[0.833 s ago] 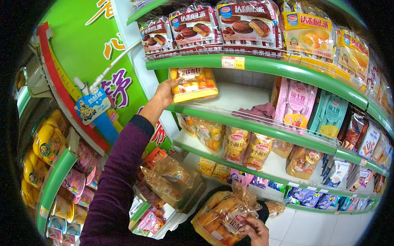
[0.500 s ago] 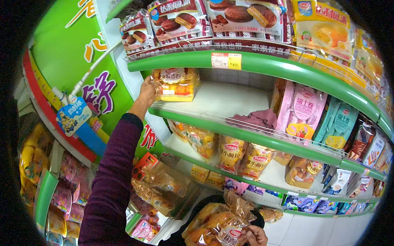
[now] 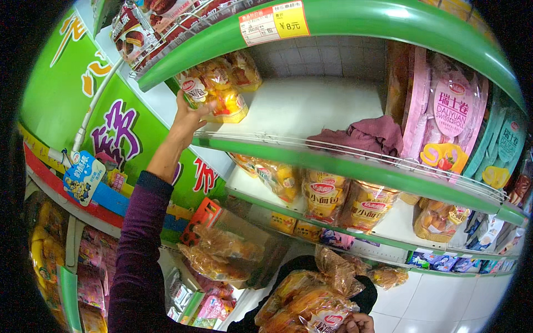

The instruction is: The person sits on the floor in a grocery aisle and repeatedly takes packaged bread rolls from a cardboard box, then places them onto the lower shelves. The person handles the packages one by one, arranging them in rows on the shelf.

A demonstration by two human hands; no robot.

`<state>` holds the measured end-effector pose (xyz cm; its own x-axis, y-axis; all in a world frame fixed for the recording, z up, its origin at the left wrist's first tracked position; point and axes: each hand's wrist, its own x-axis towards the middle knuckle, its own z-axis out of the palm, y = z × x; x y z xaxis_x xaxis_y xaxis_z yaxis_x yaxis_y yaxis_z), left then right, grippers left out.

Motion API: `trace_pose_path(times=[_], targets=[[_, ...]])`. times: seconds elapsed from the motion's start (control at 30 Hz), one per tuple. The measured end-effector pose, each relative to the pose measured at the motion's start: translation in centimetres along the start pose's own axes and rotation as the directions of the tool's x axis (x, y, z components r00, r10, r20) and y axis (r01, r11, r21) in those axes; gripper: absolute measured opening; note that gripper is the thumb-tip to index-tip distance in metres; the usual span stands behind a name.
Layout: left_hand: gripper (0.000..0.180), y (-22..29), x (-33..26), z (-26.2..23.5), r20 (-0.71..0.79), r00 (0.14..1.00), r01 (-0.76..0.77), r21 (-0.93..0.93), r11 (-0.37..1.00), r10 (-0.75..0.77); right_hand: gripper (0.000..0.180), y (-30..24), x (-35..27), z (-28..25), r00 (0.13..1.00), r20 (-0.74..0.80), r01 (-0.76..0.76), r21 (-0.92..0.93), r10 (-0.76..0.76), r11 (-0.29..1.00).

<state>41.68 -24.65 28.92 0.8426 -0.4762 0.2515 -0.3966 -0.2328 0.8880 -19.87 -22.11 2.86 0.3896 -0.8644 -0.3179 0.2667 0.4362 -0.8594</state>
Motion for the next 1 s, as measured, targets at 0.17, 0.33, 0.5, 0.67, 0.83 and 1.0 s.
trace_pose_path(times=[0.17,0.33,0.5,0.67,0.83,1.0], targets=[[0.138,0.4,3.5,2.4,0.059,0.994,0.099,-0.093,0.991,-0.094,0.022,-1.6,-0.1,1.2,0.998,0.018,-0.055,0.009,0.055,0.998],[0.128,-2.7,7.6,5.7,0.074,0.997,0.010,-0.114,0.993,-0.001,0.021,0.0,-0.4,-0.6,0.999,0.017,-0.041,-0.056,0.042,0.998],[0.112,-5.6,11.7,5.6,-0.024,0.975,-0.217,0.112,0.970,0.221,0.015,0.2,-0.5,-0.3,1.000,0.005,-0.023,-0.009,0.023,1.000],[0.093,-2.2,8.5,4.5,-0.124,0.881,-0.470,-0.131,0.873,0.456,0.015,-0.5,-0.3,0.2,1.000,-0.008,-0.026,0.002,0.026,1.000],[0.113,-3.6,13.8,4.0,-0.221,0.811,-0.493,0.240,0.837,0.541,0.015,-0.4,0.3,-0.6,0.997,0.049,-0.062,-0.076,0.066,0.995],[0.131,-2.7,17.5,7.9,-0.191,0.867,-0.312,0.511,0.801,0.460,0.018,-0.3,-0.1,-0.3,0.998,0.003,-0.062,-0.031,0.062,0.998]])
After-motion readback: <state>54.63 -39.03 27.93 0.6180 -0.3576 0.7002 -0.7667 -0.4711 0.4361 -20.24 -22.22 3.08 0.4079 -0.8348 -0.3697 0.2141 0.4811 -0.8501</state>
